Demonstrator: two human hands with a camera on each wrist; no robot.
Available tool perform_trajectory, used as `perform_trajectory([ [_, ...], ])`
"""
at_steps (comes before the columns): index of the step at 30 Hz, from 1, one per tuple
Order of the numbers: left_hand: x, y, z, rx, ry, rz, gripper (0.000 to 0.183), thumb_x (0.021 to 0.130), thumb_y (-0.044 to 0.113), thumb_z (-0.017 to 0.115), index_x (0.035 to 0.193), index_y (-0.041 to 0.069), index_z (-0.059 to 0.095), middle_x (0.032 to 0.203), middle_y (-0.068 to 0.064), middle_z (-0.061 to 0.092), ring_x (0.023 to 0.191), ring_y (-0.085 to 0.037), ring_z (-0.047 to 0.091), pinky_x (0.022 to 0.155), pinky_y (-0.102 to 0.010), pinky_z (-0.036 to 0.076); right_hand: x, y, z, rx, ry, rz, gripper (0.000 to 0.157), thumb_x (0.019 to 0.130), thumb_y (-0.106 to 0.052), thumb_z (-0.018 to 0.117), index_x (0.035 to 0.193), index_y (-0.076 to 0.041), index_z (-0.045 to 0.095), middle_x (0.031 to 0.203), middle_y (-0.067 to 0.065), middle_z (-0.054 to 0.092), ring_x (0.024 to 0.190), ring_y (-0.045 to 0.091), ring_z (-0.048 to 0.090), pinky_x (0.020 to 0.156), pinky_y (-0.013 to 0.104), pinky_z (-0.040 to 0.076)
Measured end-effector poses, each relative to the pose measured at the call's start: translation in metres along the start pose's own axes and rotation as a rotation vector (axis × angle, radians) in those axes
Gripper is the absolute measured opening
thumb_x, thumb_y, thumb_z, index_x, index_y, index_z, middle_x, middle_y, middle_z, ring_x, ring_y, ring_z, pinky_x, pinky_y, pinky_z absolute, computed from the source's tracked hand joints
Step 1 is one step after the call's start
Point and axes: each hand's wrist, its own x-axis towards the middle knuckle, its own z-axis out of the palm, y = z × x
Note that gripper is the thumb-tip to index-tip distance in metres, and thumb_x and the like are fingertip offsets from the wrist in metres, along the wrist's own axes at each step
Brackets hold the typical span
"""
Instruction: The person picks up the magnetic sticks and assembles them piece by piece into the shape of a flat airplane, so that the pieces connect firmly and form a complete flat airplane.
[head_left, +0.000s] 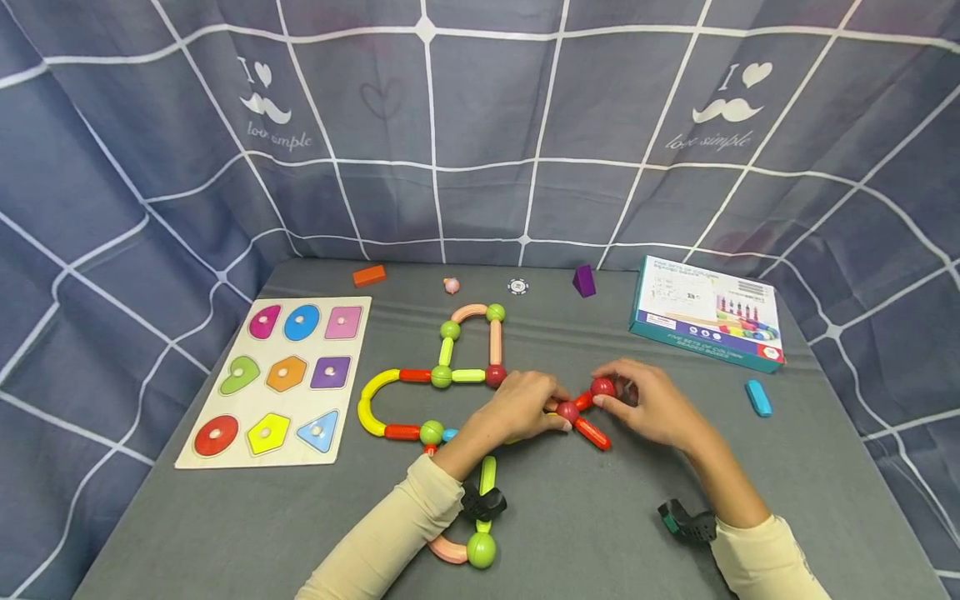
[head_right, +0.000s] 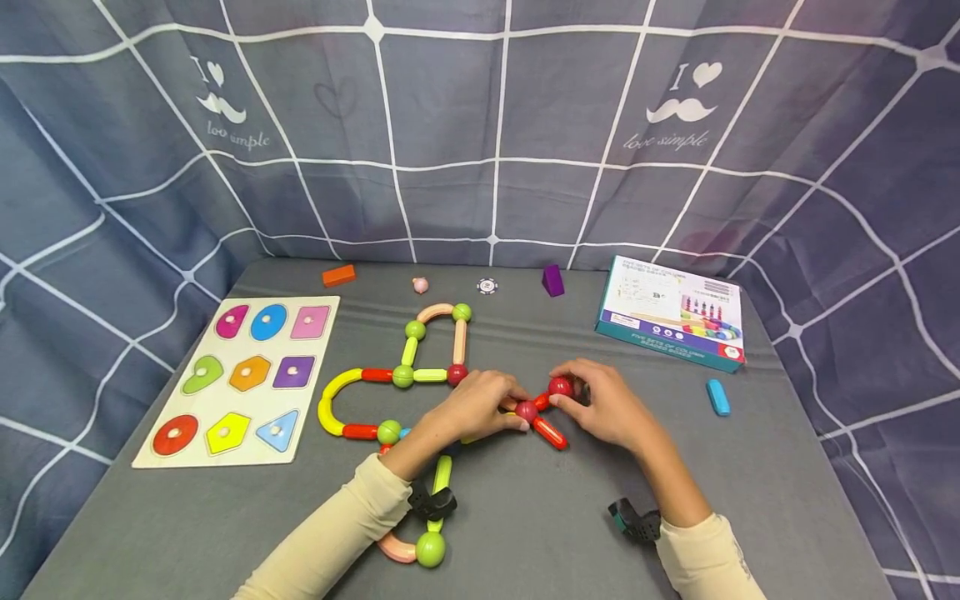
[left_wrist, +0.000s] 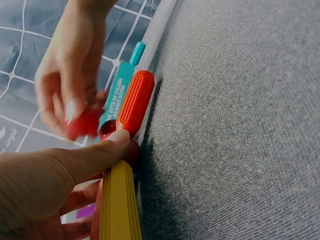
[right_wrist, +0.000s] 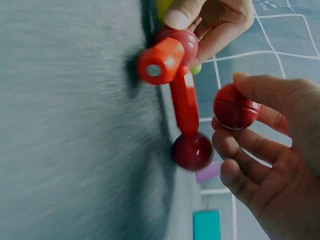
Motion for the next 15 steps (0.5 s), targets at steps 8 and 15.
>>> perform_trajectory([
  [8, -0.001, -0.003, 0.0, 0.0, 0.011, 0.009, 0.036, 0.078, 0.042, 0.077, 0.108, 0.023, 0.073, 0.094, 0.014, 0.066, 0.074, 0.0, 0.049, 0.063, -0.023, 0.038, -0.053, 0.005, 0.003, 0.088, -0.098, 0.113, 0.032, 0.073, -0.022, 0.083, 0.098, -0.021, 0.064, 0.08, -0.007, 0.059, 0.066, 0.012, 0.055, 0.058, 0.026, 0.045],
  [15, 0.002, -0.001, 0.001, -0.013, 0.003, 0.014, 0.034, 0.078, 0.041, 0.076, 0.107, 0.024, 0.074, 0.09, 0.015, 0.066, 0.071, -0.001, 0.048, 0.062, -0.023, 0.037, -0.067, 0.004, 0.014, 0.147, -0.089, 0.143, 0.034, 0.069, -0.031, 0.086, 0.09, -0.023, 0.061, 0.069, -0.005, 0.057, 0.056, 0.009, 0.052, 0.05, 0.024, 0.043],
])
